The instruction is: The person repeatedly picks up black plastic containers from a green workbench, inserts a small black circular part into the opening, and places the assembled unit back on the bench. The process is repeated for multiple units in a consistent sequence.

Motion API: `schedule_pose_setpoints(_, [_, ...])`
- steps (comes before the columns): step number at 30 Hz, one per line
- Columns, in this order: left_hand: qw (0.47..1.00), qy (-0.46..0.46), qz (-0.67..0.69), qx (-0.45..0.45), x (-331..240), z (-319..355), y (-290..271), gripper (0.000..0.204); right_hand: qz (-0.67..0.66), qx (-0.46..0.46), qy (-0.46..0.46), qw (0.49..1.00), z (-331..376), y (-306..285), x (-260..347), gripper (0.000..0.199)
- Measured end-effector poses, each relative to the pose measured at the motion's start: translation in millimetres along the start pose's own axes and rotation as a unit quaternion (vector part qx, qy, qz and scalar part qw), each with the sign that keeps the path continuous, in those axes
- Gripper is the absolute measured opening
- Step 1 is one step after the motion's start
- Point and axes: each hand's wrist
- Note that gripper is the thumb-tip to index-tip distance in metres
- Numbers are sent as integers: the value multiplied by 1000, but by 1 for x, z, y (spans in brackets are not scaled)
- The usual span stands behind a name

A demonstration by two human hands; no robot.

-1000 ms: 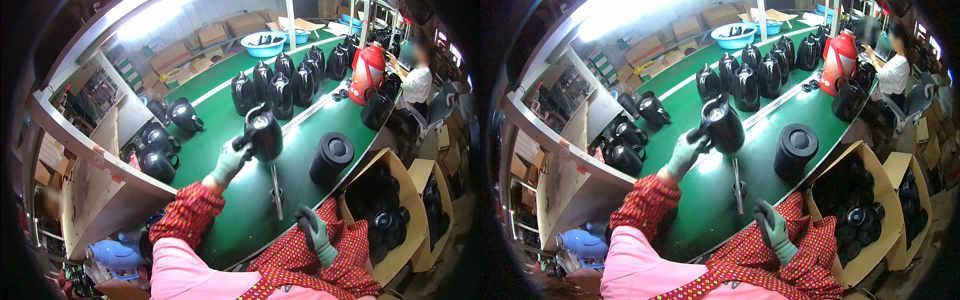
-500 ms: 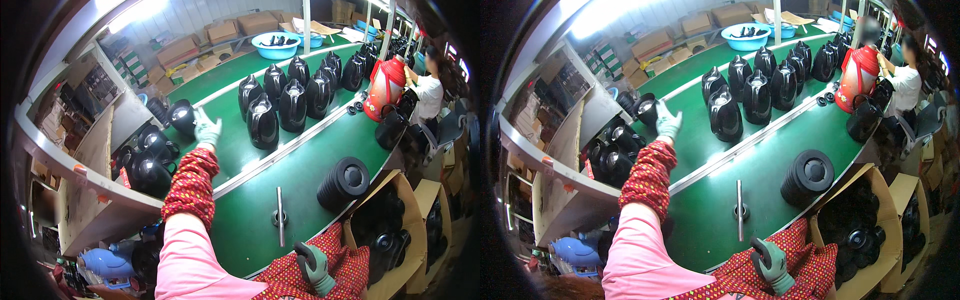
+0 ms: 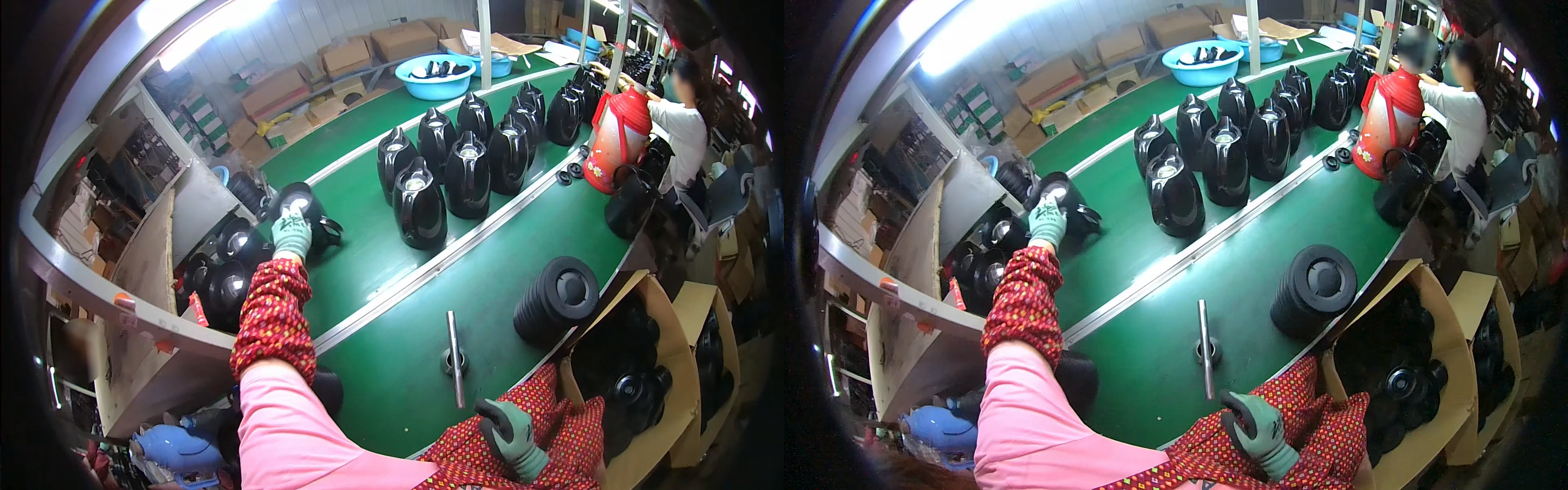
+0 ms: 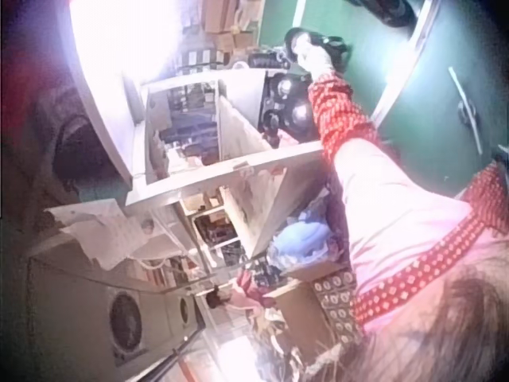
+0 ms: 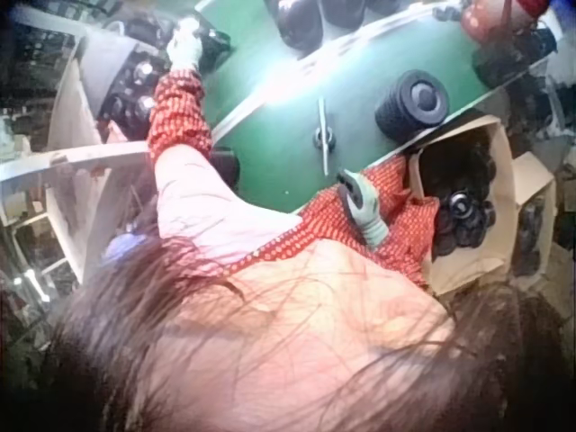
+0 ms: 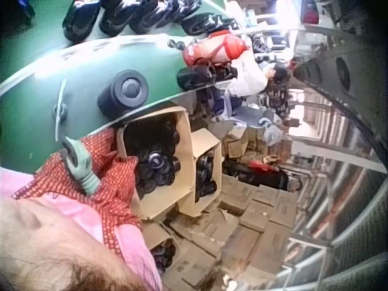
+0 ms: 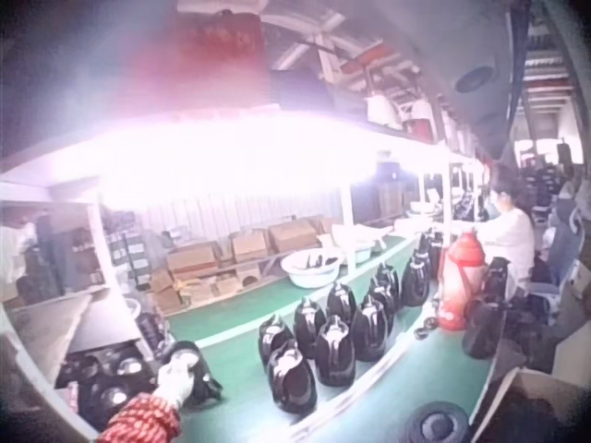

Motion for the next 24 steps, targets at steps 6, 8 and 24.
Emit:
schedule_pose_setpoints(6, [983,179,51,1,-32,118,-118,42,-56,-23,21,998,-36,4,-1,78])
schedule_pose_setpoints(8, [961,261,92,-4,-32,170,-171,38,-78,-25,8,997,-75,4,15,87])
schedule_pose_setpoints(24, [734,204,614,206,-32,378,-244,62,-405,-83,107,904,9,-86,93,56])
Point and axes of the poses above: each hand's wrist, its own z-axis away from the middle knuckle, its own y-axis out of the palm, x = y × z, and after that the axes turned 14 degrees about -y, right-handed
